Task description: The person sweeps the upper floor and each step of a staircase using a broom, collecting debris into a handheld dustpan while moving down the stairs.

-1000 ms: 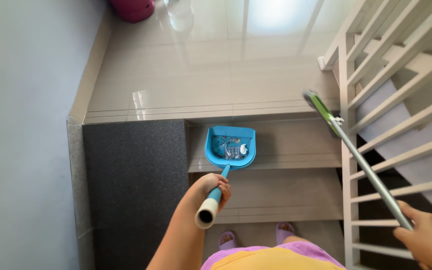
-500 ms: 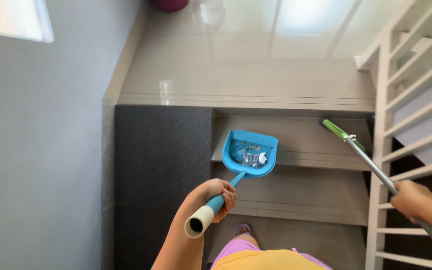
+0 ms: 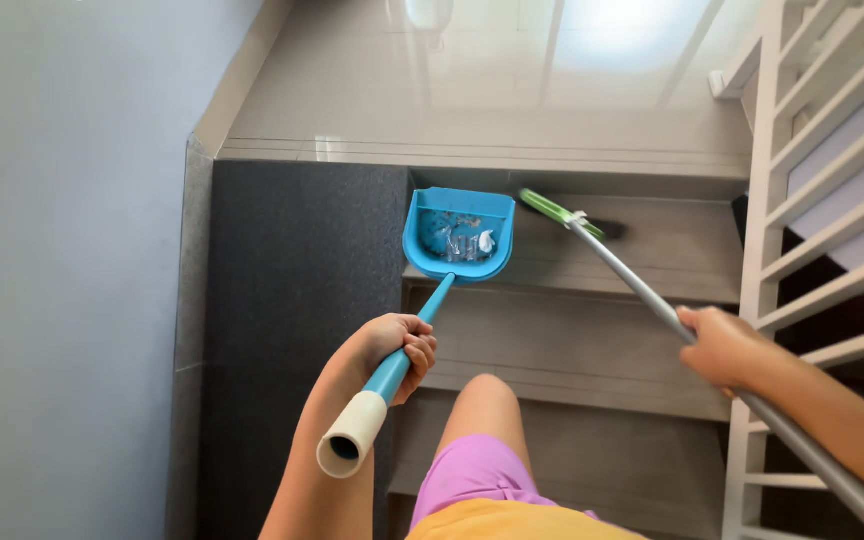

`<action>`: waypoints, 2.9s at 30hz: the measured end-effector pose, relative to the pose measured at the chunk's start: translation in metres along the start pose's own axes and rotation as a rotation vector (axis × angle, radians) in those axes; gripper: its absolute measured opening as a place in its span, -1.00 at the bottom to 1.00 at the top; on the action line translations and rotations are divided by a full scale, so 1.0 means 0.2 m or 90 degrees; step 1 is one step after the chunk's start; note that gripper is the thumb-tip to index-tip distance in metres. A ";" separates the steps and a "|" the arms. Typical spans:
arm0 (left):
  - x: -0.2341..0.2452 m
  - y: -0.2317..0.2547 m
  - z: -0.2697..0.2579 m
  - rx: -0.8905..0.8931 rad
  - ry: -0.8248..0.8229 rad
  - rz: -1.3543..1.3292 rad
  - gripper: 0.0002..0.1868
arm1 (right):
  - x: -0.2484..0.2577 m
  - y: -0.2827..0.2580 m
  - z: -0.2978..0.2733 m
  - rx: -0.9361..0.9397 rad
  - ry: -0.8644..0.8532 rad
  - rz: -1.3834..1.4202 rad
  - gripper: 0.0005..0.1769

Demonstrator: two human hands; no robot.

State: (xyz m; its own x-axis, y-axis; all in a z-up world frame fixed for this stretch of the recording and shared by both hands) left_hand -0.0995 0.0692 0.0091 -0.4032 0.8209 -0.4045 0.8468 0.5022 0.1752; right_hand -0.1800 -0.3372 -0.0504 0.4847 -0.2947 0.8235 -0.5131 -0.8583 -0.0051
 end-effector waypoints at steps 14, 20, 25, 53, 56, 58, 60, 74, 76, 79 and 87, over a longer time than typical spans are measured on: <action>0.44 -0.30 -0.13 0.129 -0.005 -0.087 -0.68 | -0.33 0.89 0.80 -0.065 0.096 0.017 -0.17; 0.50 -0.33 -0.13 0.142 0.056 -0.068 -0.71 | -0.20 0.13 0.85 0.086 0.077 -0.205 -0.47; 0.47 -0.32 -0.12 0.089 0.073 -0.026 -0.74 | -0.09 -0.45 0.40 0.124 0.030 -0.142 -0.43; 0.50 -0.39 0.59 0.183 0.011 -0.143 -0.76 | -0.16 -0.28 -0.20 0.203 0.113 -0.190 -0.10; 0.47 -0.36 0.59 0.170 0.020 -0.120 -0.75 | -0.07 -0.47 -0.06 0.216 0.145 -0.222 -0.34; 0.49 -0.34 0.58 0.174 0.037 -0.087 -0.74 | -0.09 -0.59 0.05 0.180 0.115 -0.158 -0.44; 0.48 -0.32 0.59 0.193 0.035 -0.076 -0.72 | -0.21 -0.67 0.10 0.197 0.115 -0.205 -0.46; 0.43 -0.33 0.71 0.220 0.081 -0.093 -0.75 | -0.25 -0.19 -0.57 0.100 -0.053 -0.190 -0.06; 0.41 -0.35 0.73 0.222 0.085 -0.098 -0.75 | -0.19 -0.21 -0.44 0.114 0.026 -0.172 -0.08; 0.39 -0.35 0.77 0.212 0.090 -0.057 -0.75 | -0.22 -0.23 -0.16 0.071 0.086 -0.151 -0.25; 0.41 -0.37 0.89 0.198 0.028 -0.107 -0.72 | -0.44 -0.05 -0.29 0.121 0.076 -0.114 -0.15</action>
State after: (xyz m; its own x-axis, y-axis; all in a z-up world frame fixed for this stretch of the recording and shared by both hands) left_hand -0.1333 0.0499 -0.1968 -0.5541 0.7487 -0.3638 0.8302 0.5294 -0.1749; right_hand -0.2592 -0.2787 -0.0887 0.4633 -0.0896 0.8817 -0.2795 -0.9589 0.0494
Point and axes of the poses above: each hand's wrist, its own z-axis towards the middle knuckle, its own x-axis out of the back of the hand, y = z × x, the point moved 1 cm from there along z, towards the middle knuckle, and after that the axes turned 14 degrees about -z, right-handed, at the moved point
